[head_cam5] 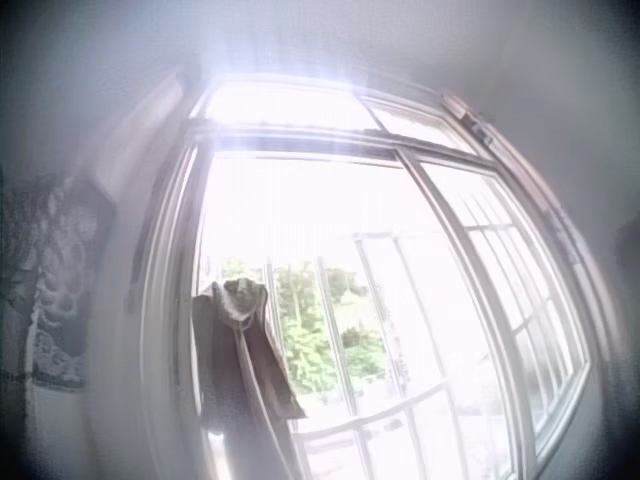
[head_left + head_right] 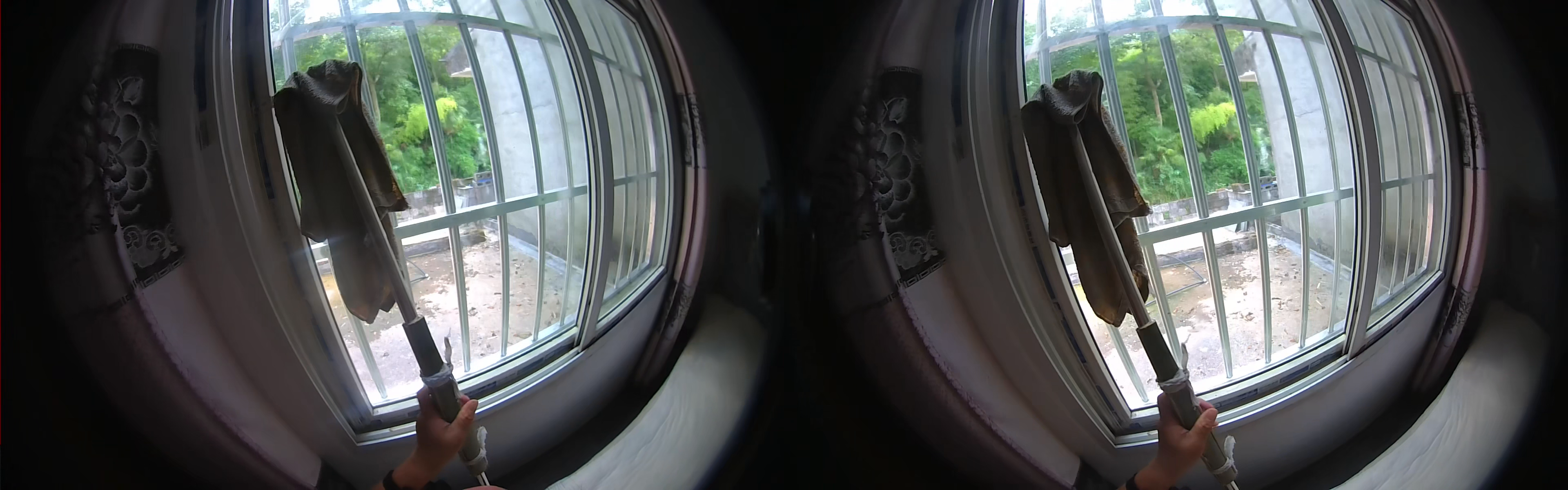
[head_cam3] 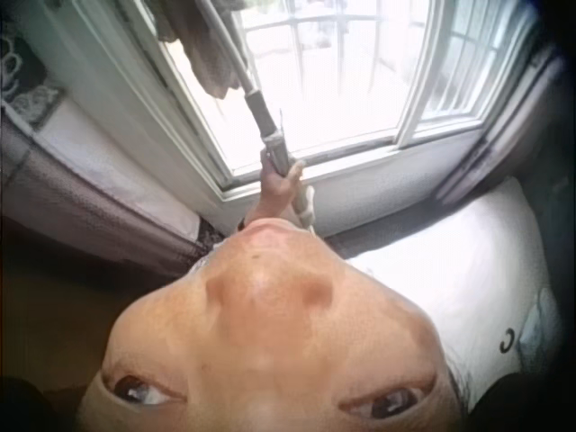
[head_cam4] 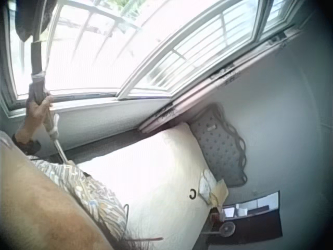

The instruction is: The person cleans a window and its frame using a cloth attached to a long-handled tool. They move the tool vertically and horizontally across the glass and frame to reach high spots while positioned on a bed.

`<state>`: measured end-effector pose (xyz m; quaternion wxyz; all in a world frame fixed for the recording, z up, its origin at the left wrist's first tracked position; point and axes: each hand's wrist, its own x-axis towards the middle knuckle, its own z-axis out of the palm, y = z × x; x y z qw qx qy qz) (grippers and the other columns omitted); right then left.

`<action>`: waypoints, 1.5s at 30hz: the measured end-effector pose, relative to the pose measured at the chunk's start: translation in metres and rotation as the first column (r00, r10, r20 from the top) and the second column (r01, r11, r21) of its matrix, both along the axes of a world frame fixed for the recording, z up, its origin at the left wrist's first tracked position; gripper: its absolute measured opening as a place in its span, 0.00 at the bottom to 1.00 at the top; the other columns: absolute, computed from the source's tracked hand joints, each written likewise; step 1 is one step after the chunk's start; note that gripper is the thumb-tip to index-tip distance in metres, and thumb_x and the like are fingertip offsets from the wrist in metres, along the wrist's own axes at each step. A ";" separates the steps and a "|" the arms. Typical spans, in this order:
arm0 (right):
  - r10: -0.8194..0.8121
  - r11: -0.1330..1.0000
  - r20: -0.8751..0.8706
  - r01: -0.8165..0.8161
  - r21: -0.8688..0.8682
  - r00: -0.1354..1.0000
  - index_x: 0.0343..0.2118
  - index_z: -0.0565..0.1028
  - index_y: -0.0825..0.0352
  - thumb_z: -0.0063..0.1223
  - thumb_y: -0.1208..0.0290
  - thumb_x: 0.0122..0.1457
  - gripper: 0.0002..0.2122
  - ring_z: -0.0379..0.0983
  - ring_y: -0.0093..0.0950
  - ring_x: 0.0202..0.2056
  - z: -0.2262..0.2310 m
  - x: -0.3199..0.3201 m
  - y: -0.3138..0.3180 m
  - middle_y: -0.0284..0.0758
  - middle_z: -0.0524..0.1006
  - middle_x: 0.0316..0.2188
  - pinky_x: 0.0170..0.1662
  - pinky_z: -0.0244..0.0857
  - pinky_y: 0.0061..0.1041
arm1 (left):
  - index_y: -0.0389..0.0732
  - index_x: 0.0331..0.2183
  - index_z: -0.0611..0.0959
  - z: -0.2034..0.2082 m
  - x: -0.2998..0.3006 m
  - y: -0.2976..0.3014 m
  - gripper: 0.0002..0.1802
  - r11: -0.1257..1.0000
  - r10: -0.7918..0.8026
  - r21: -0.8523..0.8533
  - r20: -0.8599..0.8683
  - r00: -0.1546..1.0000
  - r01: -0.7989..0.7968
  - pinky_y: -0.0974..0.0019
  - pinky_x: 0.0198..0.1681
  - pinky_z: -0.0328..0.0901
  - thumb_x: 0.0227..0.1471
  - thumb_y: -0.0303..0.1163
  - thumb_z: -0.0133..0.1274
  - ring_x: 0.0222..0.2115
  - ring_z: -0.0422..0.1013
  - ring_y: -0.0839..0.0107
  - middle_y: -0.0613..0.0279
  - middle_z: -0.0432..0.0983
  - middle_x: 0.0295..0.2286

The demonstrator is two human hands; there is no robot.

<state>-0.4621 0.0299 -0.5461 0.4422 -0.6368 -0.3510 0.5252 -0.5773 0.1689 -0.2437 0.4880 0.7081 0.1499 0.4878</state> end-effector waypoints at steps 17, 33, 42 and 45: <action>-0.002 0.885 0.108 -0.049 0.463 0.994 0.23 0.73 0.67 0.65 0.57 0.49 0.17 0.64 0.16 0.19 0.239 0.043 -0.002 0.28 0.71 0.17 0.26 0.61 0.18 | 0.41 0.41 0.61 0.208 0.066 0.013 0.17 0.922 -0.022 0.385 0.170 0.985 -0.046 0.72 0.27 0.67 0.56 0.31 0.51 0.26 0.70 0.77 0.65 0.69 0.26; 0.084 0.996 0.052 -0.083 -0.023 0.995 0.14 0.73 0.65 0.63 0.59 0.52 0.17 0.64 0.16 0.19 -0.034 0.037 -0.099 0.26 0.70 0.13 0.25 0.60 0.22 | 0.37 0.47 0.55 -0.067 0.052 -0.100 0.29 0.956 -0.148 0.201 -0.302 0.942 0.215 0.59 0.28 0.69 0.54 0.38 0.54 0.27 0.76 0.57 0.51 0.74 0.26; 0.023 0.992 -0.031 -0.019 0.124 0.999 0.16 0.72 0.65 0.64 0.66 0.51 0.14 0.64 0.20 0.15 0.161 0.058 0.044 0.29 0.68 0.12 0.19 0.58 0.21 | 0.36 0.41 0.64 0.173 0.093 0.026 0.20 0.919 0.040 0.384 0.122 0.992 -0.084 0.66 0.22 0.66 0.52 0.32 0.55 0.20 0.71 0.70 0.58 0.72 0.21; 0.012 0.984 0.005 -0.012 0.177 1.000 0.15 0.70 0.64 0.63 0.66 0.51 0.15 0.64 0.20 0.15 0.209 0.042 0.070 0.29 0.68 0.12 0.19 0.59 0.21 | 0.34 0.45 0.64 0.206 0.078 0.050 0.23 0.811 0.129 0.526 0.266 0.955 -0.256 0.68 0.23 0.66 0.53 0.32 0.55 0.22 0.72 0.72 0.59 0.73 0.23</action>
